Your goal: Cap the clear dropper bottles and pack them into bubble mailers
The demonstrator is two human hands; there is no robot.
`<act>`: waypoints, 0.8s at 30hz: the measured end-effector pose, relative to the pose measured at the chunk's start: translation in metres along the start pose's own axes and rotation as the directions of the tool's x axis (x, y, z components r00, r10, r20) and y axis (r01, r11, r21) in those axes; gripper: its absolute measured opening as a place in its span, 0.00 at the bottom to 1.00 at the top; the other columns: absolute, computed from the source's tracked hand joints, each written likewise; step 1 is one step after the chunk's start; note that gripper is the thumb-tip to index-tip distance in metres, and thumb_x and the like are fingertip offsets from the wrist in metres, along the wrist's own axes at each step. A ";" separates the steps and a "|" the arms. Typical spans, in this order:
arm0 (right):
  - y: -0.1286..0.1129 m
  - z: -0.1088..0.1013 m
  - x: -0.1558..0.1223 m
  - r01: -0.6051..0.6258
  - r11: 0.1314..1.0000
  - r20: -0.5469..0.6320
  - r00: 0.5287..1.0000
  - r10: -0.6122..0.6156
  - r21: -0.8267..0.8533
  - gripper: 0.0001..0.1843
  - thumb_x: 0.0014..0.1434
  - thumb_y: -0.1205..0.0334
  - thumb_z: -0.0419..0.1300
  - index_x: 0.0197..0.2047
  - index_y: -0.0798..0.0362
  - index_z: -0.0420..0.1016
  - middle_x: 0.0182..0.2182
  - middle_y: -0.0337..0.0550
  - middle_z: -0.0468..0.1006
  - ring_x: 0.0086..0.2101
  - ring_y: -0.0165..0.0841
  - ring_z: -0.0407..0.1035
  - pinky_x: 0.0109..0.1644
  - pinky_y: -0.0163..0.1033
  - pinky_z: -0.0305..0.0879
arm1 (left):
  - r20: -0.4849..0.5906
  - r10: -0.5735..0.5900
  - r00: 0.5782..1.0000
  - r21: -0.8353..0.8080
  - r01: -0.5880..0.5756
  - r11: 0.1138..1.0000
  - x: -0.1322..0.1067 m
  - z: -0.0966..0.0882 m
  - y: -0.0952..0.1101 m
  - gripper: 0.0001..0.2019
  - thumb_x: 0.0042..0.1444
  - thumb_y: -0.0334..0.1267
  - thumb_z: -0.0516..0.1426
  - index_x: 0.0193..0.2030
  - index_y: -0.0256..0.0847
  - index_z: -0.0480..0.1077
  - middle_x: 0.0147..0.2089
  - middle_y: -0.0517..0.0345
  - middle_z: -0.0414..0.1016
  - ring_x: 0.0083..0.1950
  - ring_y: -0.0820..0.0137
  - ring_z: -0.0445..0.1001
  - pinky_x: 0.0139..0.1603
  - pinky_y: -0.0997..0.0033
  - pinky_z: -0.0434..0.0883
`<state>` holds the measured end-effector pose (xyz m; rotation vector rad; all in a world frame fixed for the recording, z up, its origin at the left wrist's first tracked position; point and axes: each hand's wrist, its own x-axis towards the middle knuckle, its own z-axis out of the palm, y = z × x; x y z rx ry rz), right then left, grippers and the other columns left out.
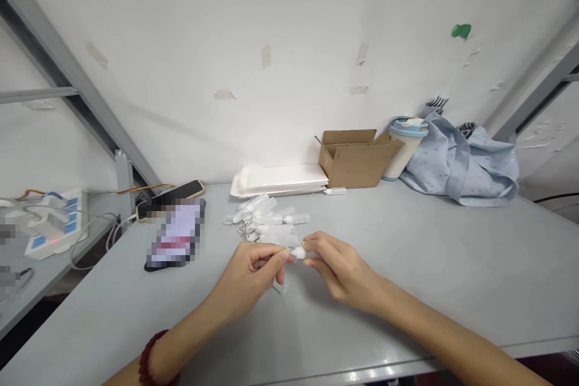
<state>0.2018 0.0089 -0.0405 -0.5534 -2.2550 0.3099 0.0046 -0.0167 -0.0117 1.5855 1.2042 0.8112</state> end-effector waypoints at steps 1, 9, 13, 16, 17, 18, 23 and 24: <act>0.000 0.000 0.000 0.001 1.000 -0.002 1.000 -0.001 0.003 0.07 0.62 0.72 0.47 0.43 0.54 0.60 0.33 0.49 0.69 0.32 0.34 0.65 0.33 0.37 0.66 | 0.000 -0.002 1.000 -0.005 0.002 1.000 0.000 0.001 0.000 0.15 0.56 0.39 0.51 0.24 0.36 0.72 0.20 0.63 0.63 0.17 0.80 0.52 0.18 0.77 0.51; 0.001 0.001 0.000 -0.017 0.999 -0.013 1.000 0.018 0.036 0.08 0.63 0.70 0.49 0.45 0.54 0.61 0.34 0.48 0.71 0.33 0.33 0.66 0.34 0.37 0.67 | 0.012 -0.036 0.999 0.007 0.036 0.999 0.002 -0.003 0.004 0.16 0.57 0.39 0.52 0.20 0.37 0.68 0.13 0.67 0.56 0.16 0.78 0.55 0.19 0.78 0.56; 0.002 -0.002 0.002 -0.048 0.998 -0.044 0.998 0.050 0.028 0.08 0.63 0.68 0.51 0.46 0.54 0.62 0.35 0.48 0.72 0.33 0.33 0.67 0.33 0.36 0.66 | 0.041 0.005 0.999 -0.009 -0.005 1.000 0.006 -0.014 0.004 0.21 0.61 0.41 0.46 0.21 0.37 0.70 0.13 0.64 0.60 0.20 0.75 0.63 0.24 0.76 0.62; 0.003 -0.004 0.002 -0.055 0.998 -0.045 0.997 0.056 0.014 0.07 0.63 0.68 0.51 0.46 0.55 0.63 0.35 0.47 0.72 0.32 0.32 0.67 0.33 0.36 0.66 | -0.004 0.019 1.000 0.018 -0.019 1.000 0.007 -0.018 0.005 0.18 0.60 0.42 0.48 0.26 0.36 0.72 0.20 0.61 0.67 0.21 0.76 0.63 0.24 0.76 0.62; 0.003 -0.004 0.002 -0.054 0.998 -0.041 0.998 0.054 0.016 0.07 0.63 0.68 0.51 0.46 0.54 0.63 0.35 0.47 0.72 0.32 0.32 0.67 0.33 0.36 0.66 | -0.013 0.021 1.000 0.035 -0.021 0.999 0.007 -0.018 0.006 0.16 0.59 0.42 0.50 0.28 0.36 0.72 0.22 0.61 0.68 0.21 0.77 0.63 0.24 0.76 0.62; 0.003 -0.003 0.002 -0.051 0.999 -0.033 0.998 0.051 0.020 0.07 0.63 0.68 0.50 0.46 0.54 0.63 0.35 0.47 0.72 0.33 0.32 0.67 0.34 0.36 0.66 | -0.016 0.022 1.000 0.054 -0.021 0.998 0.007 -0.017 0.007 0.14 0.58 0.41 0.51 0.28 0.36 0.71 0.23 0.61 0.69 0.21 0.77 0.63 0.24 0.77 0.62; 0.000 0.000 0.000 -0.053 0.997 -0.032 0.998 0.055 0.050 0.08 0.63 0.67 0.50 0.47 0.54 0.62 0.35 0.48 0.72 0.33 0.33 0.68 0.34 0.37 0.67 | -0.016 0.034 0.999 0.105 -0.032 0.994 0.005 -0.011 0.008 0.11 0.56 0.41 0.53 0.28 0.37 0.69 0.25 0.62 0.69 0.22 0.77 0.64 0.24 0.78 0.64; -0.001 0.001 -0.001 -0.065 0.996 -0.037 0.997 0.067 0.060 0.08 0.63 0.68 0.50 0.46 0.54 0.62 0.35 0.48 0.72 0.33 0.33 0.67 0.34 0.36 0.67 | -0.017 0.039 0.999 0.109 -0.037 0.993 0.004 -0.010 0.007 0.11 0.57 0.41 0.53 0.29 0.37 0.69 0.24 0.62 0.69 0.21 0.77 0.64 0.23 0.78 0.63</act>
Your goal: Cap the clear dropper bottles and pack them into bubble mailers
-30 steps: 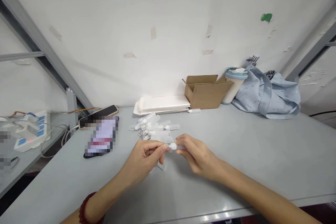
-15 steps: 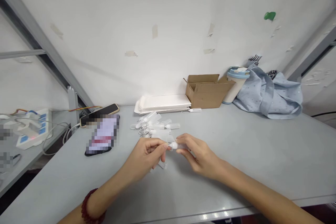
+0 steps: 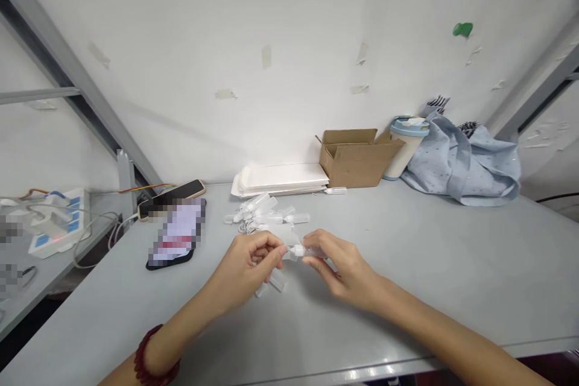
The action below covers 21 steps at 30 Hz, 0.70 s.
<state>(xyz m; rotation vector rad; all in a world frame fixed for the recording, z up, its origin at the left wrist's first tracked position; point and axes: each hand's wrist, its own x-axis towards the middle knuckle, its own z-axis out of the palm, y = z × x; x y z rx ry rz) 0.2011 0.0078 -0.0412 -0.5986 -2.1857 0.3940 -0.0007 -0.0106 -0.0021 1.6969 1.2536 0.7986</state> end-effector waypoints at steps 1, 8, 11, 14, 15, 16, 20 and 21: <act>-0.001 0.001 -0.001 -0.014 1.000 -0.005 1.000 0.014 0.010 0.08 0.63 0.68 0.50 0.46 0.54 0.63 0.34 0.47 0.72 0.32 0.32 0.67 0.33 0.36 0.67 | 0.001 0.003 1.000 0.000 -0.003 1.000 -0.001 0.001 -0.001 0.11 0.57 0.41 0.53 0.29 0.37 0.68 0.24 0.62 0.68 0.21 0.78 0.64 0.23 0.78 0.63; -0.004 0.003 -0.004 -0.068 0.997 -0.015 0.998 0.069 0.048 0.07 0.63 0.68 0.50 0.45 0.54 0.64 0.33 0.45 0.72 0.30 0.30 0.66 0.32 0.35 0.66 | 0.000 0.019 1.000 -0.060 -0.019 0.998 -0.003 0.006 -0.003 0.11 0.57 0.41 0.53 0.29 0.37 0.67 0.23 0.63 0.66 0.20 0.78 0.63 0.22 0.77 0.62; -0.003 0.004 -0.003 -0.054 0.998 -0.026 0.998 0.055 0.040 0.07 0.63 0.68 0.50 0.45 0.54 0.64 0.33 0.45 0.72 0.29 0.30 0.66 0.31 0.34 0.66 | 0.003 0.016 1.000 -0.051 -0.016 0.999 -0.002 0.006 -0.005 0.11 0.57 0.41 0.52 0.29 0.37 0.67 0.24 0.63 0.67 0.20 0.78 0.63 0.23 0.77 0.62; 0.001 0.005 -0.001 -0.050 0.998 -0.011 0.999 0.051 0.024 0.07 0.62 0.68 0.51 0.44 0.54 0.64 0.33 0.45 0.72 0.29 0.30 0.67 0.31 0.34 0.66 | 0.008 0.022 1.000 -0.021 -0.022 1.000 0.001 0.004 -0.006 0.11 0.57 0.42 0.52 0.29 0.37 0.67 0.24 0.63 0.67 0.21 0.77 0.63 0.23 0.77 0.61; 0.004 0.005 0.000 -0.052 0.999 -0.001 0.999 0.052 0.017 0.07 0.63 0.68 0.51 0.45 0.53 0.64 0.33 0.45 0.72 0.30 0.30 0.67 0.32 0.35 0.66 | 0.007 0.028 1.000 -0.005 -0.028 1.000 0.002 0.004 -0.007 0.11 0.57 0.42 0.52 0.28 0.37 0.67 0.24 0.63 0.66 0.21 0.78 0.62 0.23 0.77 0.61; 0.006 0.005 0.001 -0.047 0.999 0.009 0.999 0.047 0.010 0.07 0.63 0.67 0.51 0.45 0.53 0.64 0.34 0.45 0.72 0.31 0.31 0.67 0.33 0.35 0.67 | 0.002 0.036 0.999 0.015 -0.036 0.999 0.003 0.002 -0.007 0.12 0.57 0.42 0.52 0.28 0.37 0.67 0.23 0.63 0.66 0.21 0.78 0.62 0.22 0.78 0.60; 0.024 -0.002 0.005 -0.028 0.997 0.028 0.999 0.030 -0.075 0.11 0.63 0.62 0.52 0.49 0.53 0.63 0.42 0.51 0.71 0.42 0.36 0.68 0.43 0.41 0.68 | -0.093 0.097 0.991 0.098 -0.088 0.991 0.007 -0.009 -0.006 0.12 0.56 0.43 0.53 0.27 0.37 0.68 0.22 0.63 0.66 0.21 0.78 0.58 0.22 0.78 0.58; 0.031 -0.006 0.006 -0.053 0.992 0.020 0.998 0.056 -0.114 0.12 0.63 0.61 0.52 0.49 0.53 0.63 0.44 0.52 0.70 0.44 0.37 0.67 0.46 0.43 0.67 | -0.140 0.106 0.984 0.109 -0.091 0.990 0.008 -0.013 -0.007 0.12 0.56 0.43 0.53 0.28 0.37 0.69 0.23 0.63 0.66 0.21 0.78 0.58 0.22 0.78 0.58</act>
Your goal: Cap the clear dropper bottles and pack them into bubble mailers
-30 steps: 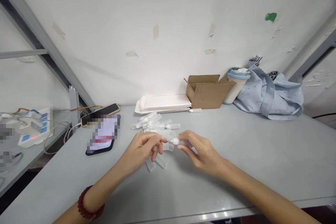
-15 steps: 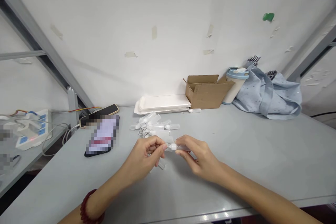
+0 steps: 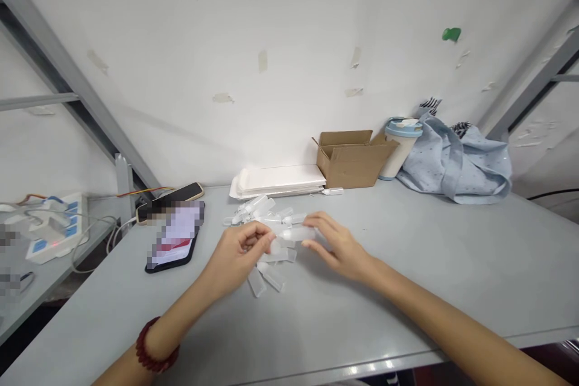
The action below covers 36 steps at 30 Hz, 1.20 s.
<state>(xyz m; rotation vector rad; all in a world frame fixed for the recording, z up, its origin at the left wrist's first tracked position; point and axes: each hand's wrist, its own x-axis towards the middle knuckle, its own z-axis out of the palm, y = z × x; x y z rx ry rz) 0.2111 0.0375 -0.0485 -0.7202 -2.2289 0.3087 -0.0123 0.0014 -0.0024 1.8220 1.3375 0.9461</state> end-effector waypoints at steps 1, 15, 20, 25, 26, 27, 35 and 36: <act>0.008 -0.003 0.001 -0.049 0.998 -0.006 0.999 0.049 -0.042 0.12 0.64 0.59 0.51 0.50 0.53 0.62 0.45 0.52 0.69 0.46 0.38 0.66 0.48 0.44 0.67 | -0.052 -0.007 0.999 0.007 0.007 1.000 0.002 -0.004 -0.001 0.12 0.56 0.44 0.54 0.28 0.37 0.69 0.23 0.63 0.66 0.21 0.78 0.58 0.22 0.78 0.58; 0.092 -0.021 -0.001 -0.362 0.796 0.014 0.907 0.421 -0.485 0.25 0.61 0.57 0.49 0.61 0.53 0.58 0.60 0.55 0.61 0.59 0.48 0.54 0.54 0.57 0.58 | -0.264 -0.058 0.963 0.100 0.087 0.991 0.019 -0.024 -0.034 0.18 0.54 0.48 0.54 0.45 0.36 0.67 0.20 0.67 0.62 0.25 0.71 0.67 0.25 0.76 0.61; 0.095 -0.022 -0.002 -0.354 0.784 0.029 0.904 0.427 -0.510 0.26 0.62 0.57 0.48 0.62 0.54 0.56 0.60 0.55 0.60 0.59 0.47 0.51 0.55 0.55 0.56 | -0.311 -0.032 0.950 0.118 0.072 0.990 0.014 -0.024 -0.026 0.17 0.56 0.46 0.52 0.46 0.37 0.66 0.20 0.66 0.64 0.25 0.72 0.66 0.25 0.76 0.62; 0.101 -0.025 -0.001 -0.377 0.758 -0.021 0.901 0.434 -0.532 0.22 0.60 0.60 0.52 0.56 0.58 0.63 0.47 0.59 0.67 0.48 0.49 0.60 0.48 0.53 0.60 | -0.309 -0.030 0.951 0.121 0.071 0.990 0.012 -0.019 -0.021 0.16 0.57 0.46 0.51 0.46 0.37 0.67 0.21 0.64 0.67 0.23 0.72 0.66 0.23 0.76 0.62; 0.101 -0.025 -0.001 -0.381 0.756 -0.028 0.901 0.434 -0.532 0.20 0.60 0.61 0.52 0.54 0.58 0.65 0.45 0.59 0.67 0.47 0.49 0.60 0.47 0.52 0.61 | -0.306 -0.028 0.952 0.120 0.067 0.990 0.012 -0.018 -0.021 0.16 0.57 0.46 0.51 0.46 0.37 0.67 0.21 0.64 0.67 0.24 0.72 0.66 0.24 0.76 0.62; 0.101 -0.026 -0.001 -0.380 0.759 -0.031 0.902 0.430 -0.528 0.17 0.60 0.63 0.52 0.52 0.58 0.66 0.44 0.59 0.67 0.46 0.48 0.61 0.46 0.52 0.61 | -0.303 -0.026 0.953 0.119 0.065 0.991 0.012 -0.017 -0.021 0.16 0.58 0.46 0.51 0.46 0.37 0.67 0.21 0.64 0.67 0.24 0.72 0.66 0.25 0.76 0.63; 0.086 -0.030 0.003 -0.318 0.866 0.002 0.938 0.345 -0.386 0.04 0.59 0.69 0.53 0.37 0.54 0.67 0.37 0.48 0.75 0.40 0.41 0.68 0.47 0.52 0.60 | -0.255 0.013 0.967 0.115 0.017 0.993 0.004 -0.011 -0.017 0.15 0.59 0.45 0.51 0.46 0.38 0.67 0.22 0.64 0.65 0.27 0.72 0.67 0.28 0.76 0.64; 0.081 -0.030 0.003 -0.305 0.882 -0.003 0.946 0.325 -0.360 0.03 0.60 0.68 0.52 0.37 0.53 0.67 0.36 0.48 0.76 0.39 0.40 0.69 0.47 0.51 0.61 | -0.250 0.015 0.968 0.116 0.015 0.993 0.003 -0.010 -0.015 0.15 0.59 0.45 0.51 0.46 0.38 0.67 0.22 0.64 0.65 0.27 0.72 0.67 0.27 0.76 0.64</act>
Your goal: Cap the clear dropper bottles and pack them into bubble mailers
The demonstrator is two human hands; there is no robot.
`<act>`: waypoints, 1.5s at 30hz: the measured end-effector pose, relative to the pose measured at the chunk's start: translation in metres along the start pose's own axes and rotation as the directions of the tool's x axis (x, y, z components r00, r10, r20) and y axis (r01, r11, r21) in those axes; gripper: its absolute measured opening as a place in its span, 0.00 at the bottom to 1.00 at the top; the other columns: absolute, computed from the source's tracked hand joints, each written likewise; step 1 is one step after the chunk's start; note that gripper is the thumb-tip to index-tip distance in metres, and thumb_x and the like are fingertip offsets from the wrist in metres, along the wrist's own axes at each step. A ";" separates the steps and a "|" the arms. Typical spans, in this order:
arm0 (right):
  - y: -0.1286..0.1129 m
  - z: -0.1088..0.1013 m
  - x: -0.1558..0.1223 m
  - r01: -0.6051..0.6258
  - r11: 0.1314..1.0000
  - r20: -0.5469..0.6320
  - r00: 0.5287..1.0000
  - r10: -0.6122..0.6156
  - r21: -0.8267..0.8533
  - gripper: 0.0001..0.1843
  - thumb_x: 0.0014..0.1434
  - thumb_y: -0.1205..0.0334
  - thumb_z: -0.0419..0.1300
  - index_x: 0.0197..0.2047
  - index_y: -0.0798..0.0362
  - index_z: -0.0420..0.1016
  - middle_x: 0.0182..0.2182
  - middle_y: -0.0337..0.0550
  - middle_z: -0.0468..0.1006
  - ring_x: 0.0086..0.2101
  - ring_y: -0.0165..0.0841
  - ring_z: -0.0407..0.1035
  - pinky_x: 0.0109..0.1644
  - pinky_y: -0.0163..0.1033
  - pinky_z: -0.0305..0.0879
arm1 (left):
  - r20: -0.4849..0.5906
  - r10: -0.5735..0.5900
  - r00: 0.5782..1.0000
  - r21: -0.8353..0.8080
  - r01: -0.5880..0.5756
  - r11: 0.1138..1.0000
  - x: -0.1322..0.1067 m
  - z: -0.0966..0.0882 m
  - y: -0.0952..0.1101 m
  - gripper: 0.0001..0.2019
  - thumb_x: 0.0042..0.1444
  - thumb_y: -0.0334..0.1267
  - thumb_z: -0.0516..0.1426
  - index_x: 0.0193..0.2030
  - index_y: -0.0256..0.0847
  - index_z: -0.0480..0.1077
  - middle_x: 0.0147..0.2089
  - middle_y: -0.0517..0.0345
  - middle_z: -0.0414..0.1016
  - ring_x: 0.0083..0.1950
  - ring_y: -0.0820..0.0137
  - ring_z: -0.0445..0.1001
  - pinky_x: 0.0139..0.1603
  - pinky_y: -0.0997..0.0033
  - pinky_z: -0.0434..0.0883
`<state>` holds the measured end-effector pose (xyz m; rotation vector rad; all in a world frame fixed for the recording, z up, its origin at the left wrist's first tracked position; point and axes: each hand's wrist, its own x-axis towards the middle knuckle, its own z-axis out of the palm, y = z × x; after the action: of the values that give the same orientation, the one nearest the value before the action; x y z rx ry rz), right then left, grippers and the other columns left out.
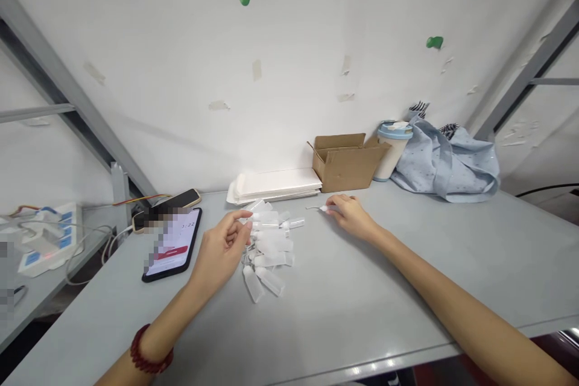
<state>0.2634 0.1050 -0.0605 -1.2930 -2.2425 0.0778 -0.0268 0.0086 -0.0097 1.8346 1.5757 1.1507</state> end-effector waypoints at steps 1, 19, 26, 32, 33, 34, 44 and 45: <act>-0.006 -0.003 -0.001 0.021 0.999 -0.018 1.000 -0.021 0.027 0.04 0.61 0.67 0.52 0.38 0.53 0.66 0.37 0.48 0.76 0.39 0.40 0.69 0.47 0.50 0.62 | 0.007 0.002 1.000 -0.001 -0.002 1.000 -0.002 0.001 0.002 0.14 0.59 0.45 0.51 0.46 0.38 0.67 0.22 0.64 0.66 0.27 0.72 0.67 0.27 0.76 0.64; -0.091 -0.016 -0.034 0.304 0.862 -0.165 0.952 -0.258 0.406 0.09 0.63 0.66 0.51 0.47 0.50 0.65 0.40 0.48 0.73 0.42 0.37 0.69 0.43 0.44 0.69 | 0.192 0.006 0.981 -0.024 -0.001 1.000 -0.019 0.015 0.019 0.17 0.58 0.43 0.50 0.51 0.37 0.67 0.23 0.63 0.69 0.25 0.72 0.68 0.24 0.75 0.64; -0.091 -0.016 -0.034 0.290 0.865 -0.153 0.957 -0.248 0.410 0.09 0.63 0.65 0.52 0.47 0.50 0.65 0.39 0.47 0.73 0.41 0.36 0.69 0.43 0.42 0.69 | 0.243 0.002 0.970 -0.029 0.006 1.000 -0.019 0.014 0.019 0.14 0.58 0.42 0.51 0.43 0.38 0.72 0.24 0.60 0.71 0.26 0.71 0.70 0.25 0.75 0.64; -0.092 -0.016 -0.035 0.313 0.860 -0.171 0.949 -0.265 0.403 0.09 0.64 0.65 0.51 0.47 0.50 0.65 0.39 0.47 0.74 0.41 0.36 0.69 0.43 0.43 0.69 | 0.216 0.106 0.971 0.045 -0.118 0.992 -0.019 0.015 0.018 0.12 0.59 0.41 0.51 0.34 0.39 0.74 0.23 0.60 0.70 0.25 0.73 0.66 0.23 0.76 0.60; -0.092 -0.016 -0.035 0.309 0.859 -0.171 0.950 -0.261 0.409 0.09 0.64 0.65 0.51 0.47 0.50 0.65 0.39 0.47 0.74 0.41 0.36 0.69 0.43 0.43 0.69 | 0.214 0.135 0.967 0.064 -0.151 0.986 -0.019 0.015 0.018 0.12 0.59 0.40 0.51 0.33 0.39 0.74 0.24 0.60 0.71 0.25 0.73 0.65 0.24 0.76 0.60; -0.093 -0.016 -0.035 0.304 0.856 -0.167 0.952 -0.256 0.418 0.09 0.64 0.65 0.51 0.47 0.50 0.65 0.39 0.47 0.74 0.41 0.36 0.69 0.43 0.43 0.69 | 0.215 0.163 0.963 0.079 -0.184 0.980 -0.019 0.016 0.018 0.12 0.59 0.39 0.51 0.33 0.39 0.74 0.25 0.59 0.72 0.26 0.73 0.65 0.25 0.76 0.59; -0.099 -0.019 -0.038 0.295 0.811 -0.137 0.955 -0.262 0.505 0.10 0.62 0.68 0.54 0.47 0.51 0.66 0.39 0.45 0.73 0.40 0.33 0.69 0.43 0.39 0.68 | 0.254 0.252 0.934 0.046 -0.272 0.961 -0.022 0.017 0.018 0.13 0.60 0.38 0.51 0.37 0.40 0.77 0.22 0.60 0.68 0.25 0.73 0.63 0.26 0.75 0.59; -0.100 -0.019 -0.038 0.296 0.809 -0.139 0.955 -0.262 0.508 0.10 0.62 0.68 0.54 0.47 0.51 0.66 0.39 0.45 0.73 0.40 0.33 0.69 0.43 0.39 0.68 | 0.254 0.252 0.934 0.044 -0.271 0.961 -0.022 0.017 0.019 0.13 0.60 0.38 0.52 0.36 0.40 0.77 0.22 0.60 0.67 0.24 0.73 0.63 0.26 0.75 0.59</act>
<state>0.2089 0.0166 -0.0296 -0.6549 -2.1211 0.4995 -0.0019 -0.0135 -0.0107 2.1968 1.2802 0.9330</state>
